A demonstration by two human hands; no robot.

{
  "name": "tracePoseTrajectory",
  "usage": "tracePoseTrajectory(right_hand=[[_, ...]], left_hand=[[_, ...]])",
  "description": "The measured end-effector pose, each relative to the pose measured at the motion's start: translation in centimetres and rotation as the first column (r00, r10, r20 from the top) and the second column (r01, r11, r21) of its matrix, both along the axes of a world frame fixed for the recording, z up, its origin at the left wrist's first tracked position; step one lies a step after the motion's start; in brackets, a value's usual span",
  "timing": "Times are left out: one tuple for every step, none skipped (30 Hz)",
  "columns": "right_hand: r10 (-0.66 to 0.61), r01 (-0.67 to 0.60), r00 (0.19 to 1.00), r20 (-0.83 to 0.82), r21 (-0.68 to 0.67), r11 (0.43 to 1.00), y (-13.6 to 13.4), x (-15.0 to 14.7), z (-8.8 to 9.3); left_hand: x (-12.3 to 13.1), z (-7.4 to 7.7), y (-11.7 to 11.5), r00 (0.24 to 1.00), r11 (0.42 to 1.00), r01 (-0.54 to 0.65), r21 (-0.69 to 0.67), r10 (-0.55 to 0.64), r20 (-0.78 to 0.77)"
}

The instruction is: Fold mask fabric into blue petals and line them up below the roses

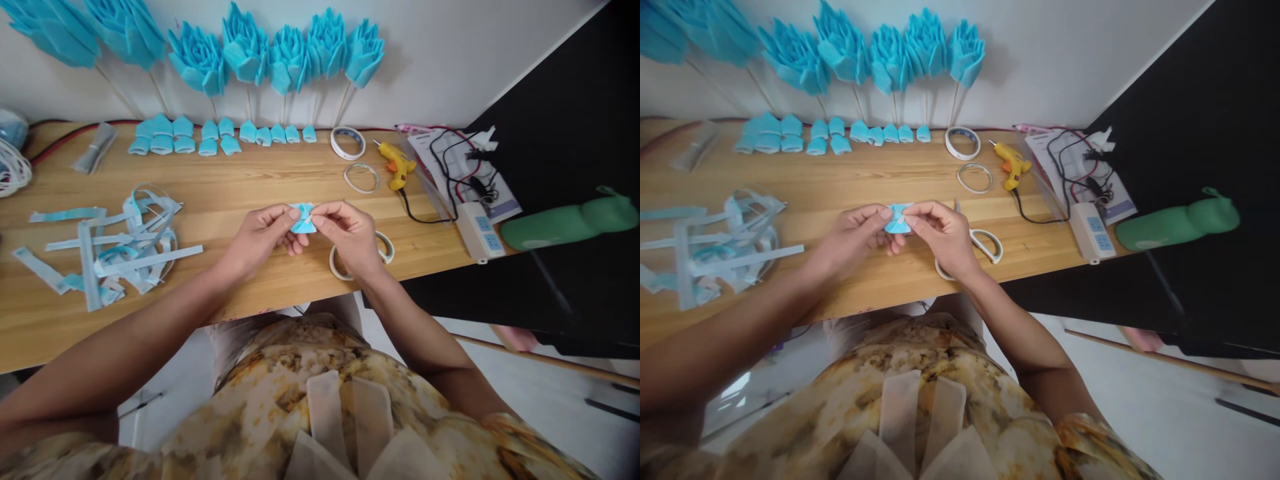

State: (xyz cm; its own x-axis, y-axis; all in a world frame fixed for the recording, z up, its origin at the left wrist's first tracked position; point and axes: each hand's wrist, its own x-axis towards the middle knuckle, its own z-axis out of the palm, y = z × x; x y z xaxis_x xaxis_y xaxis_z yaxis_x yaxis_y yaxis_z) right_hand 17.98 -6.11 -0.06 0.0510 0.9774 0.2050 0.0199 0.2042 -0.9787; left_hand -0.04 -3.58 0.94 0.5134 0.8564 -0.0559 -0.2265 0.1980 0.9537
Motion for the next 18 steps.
tracePoseTrajectory(right_hand=[[-0.005,0.005,1.0,0.007,0.007,1.0,-0.01,-0.01,0.01],[-0.009,0.009,1.0,0.01,0.016,1.0,-0.02,-0.01,0.02],[-0.013,0.013,1.0,0.012,0.025,1.0,-0.02,-0.01,0.04],[-0.016,0.015,1.0,0.012,0.03,0.999,-0.02,0.0,0.06],[-0.018,0.018,1.0,0.015,0.029,0.999,-0.02,0.0,0.07],[-0.021,0.021,1.0,0.02,0.024,0.999,-0.01,0.01,0.09],[-0.024,0.023,0.999,0.026,0.017,1.0,-0.01,0.01,0.1],[-0.025,0.025,0.999,0.032,0.008,1.0,-0.01,0.01,0.11],[-0.025,0.025,0.999,0.035,0.001,1.0,-0.01,-0.01,0.11],[-0.024,0.024,0.999,0.035,-0.003,1.0,-0.01,-0.04,0.11],[-0.022,0.022,0.999,0.032,-0.006,1.0,-0.02,-0.07,0.1],[-0.019,0.02,0.999,0.03,-0.01,1.0,-0.02,-0.1,0.1],[-0.017,0.018,0.999,0.029,-0.015,1.0,-0.01,-0.11,0.1],[-0.014,0.015,1.0,0.028,-0.019,1.0,-0.01,-0.11,0.1],[-0.007,0.008,1.0,0.027,-0.022,1.0,0.0,-0.07,0.11],[0.003,-0.003,1.0,0.024,-0.026,1.0,0.01,0.0,0.11],[0.013,-0.012,1.0,0.014,-0.029,1.0,0.01,0.12,0.11],[0.019,-0.019,1.0,-0.002,-0.027,0.999,0.0,0.26,0.1]], left_hand=[[-0.03,0.09,-0.02,1.0,1.0,-0.003,0.0,0.003,-0.009],[-0.05,0.18,-0.04,1.0,1.0,-0.005,-0.001,0.005,-0.019],[-0.06,0.28,-0.05,1.0,1.0,-0.008,-0.001,0.008,-0.029],[-0.07,0.35,-0.06,0.999,1.0,-0.01,0.0,0.01,-0.04],[-0.07,0.41,-0.06,0.999,1.0,-0.012,0.003,0.012,-0.051],[-0.06,0.44,-0.05,0.998,1.0,-0.014,0.006,0.014,-0.063],[-0.06,0.44,-0.03,0.997,1.0,-0.015,0.008,0.015,-0.073],[-0.05,0.44,0.0,0.996,1.0,-0.016,0.01,0.016,-0.082],[-0.04,0.42,0.04,0.996,1.0,-0.016,0.01,0.017,-0.091],[-0.03,0.41,0.07,0.995,1.0,-0.016,0.009,0.017,-0.099],[-0.03,0.4,0.1,0.994,1.0,-0.018,0.009,0.018,-0.108],[-0.03,0.41,0.12,0.993,1.0,-0.02,0.012,0.021,-0.119],[-0.03,0.43,0.13,0.991,1.0,-0.021,0.017,0.023,-0.131],[-0.04,0.45,0.14,0.99,0.999,-0.023,0.025,0.026,-0.142],[-0.04,0.48,0.14,0.988,0.999,-0.027,0.033,0.032,-0.151],[-0.04,0.51,0.14,0.987,0.999,-0.035,0.04,0.041,-0.157],[-0.05,0.53,0.15,0.985,0.998,-0.046,0.046,0.053,-0.162],[-0.05,0.54,0.16,0.983,0.997,-0.059,0.05,0.067,-0.168]])
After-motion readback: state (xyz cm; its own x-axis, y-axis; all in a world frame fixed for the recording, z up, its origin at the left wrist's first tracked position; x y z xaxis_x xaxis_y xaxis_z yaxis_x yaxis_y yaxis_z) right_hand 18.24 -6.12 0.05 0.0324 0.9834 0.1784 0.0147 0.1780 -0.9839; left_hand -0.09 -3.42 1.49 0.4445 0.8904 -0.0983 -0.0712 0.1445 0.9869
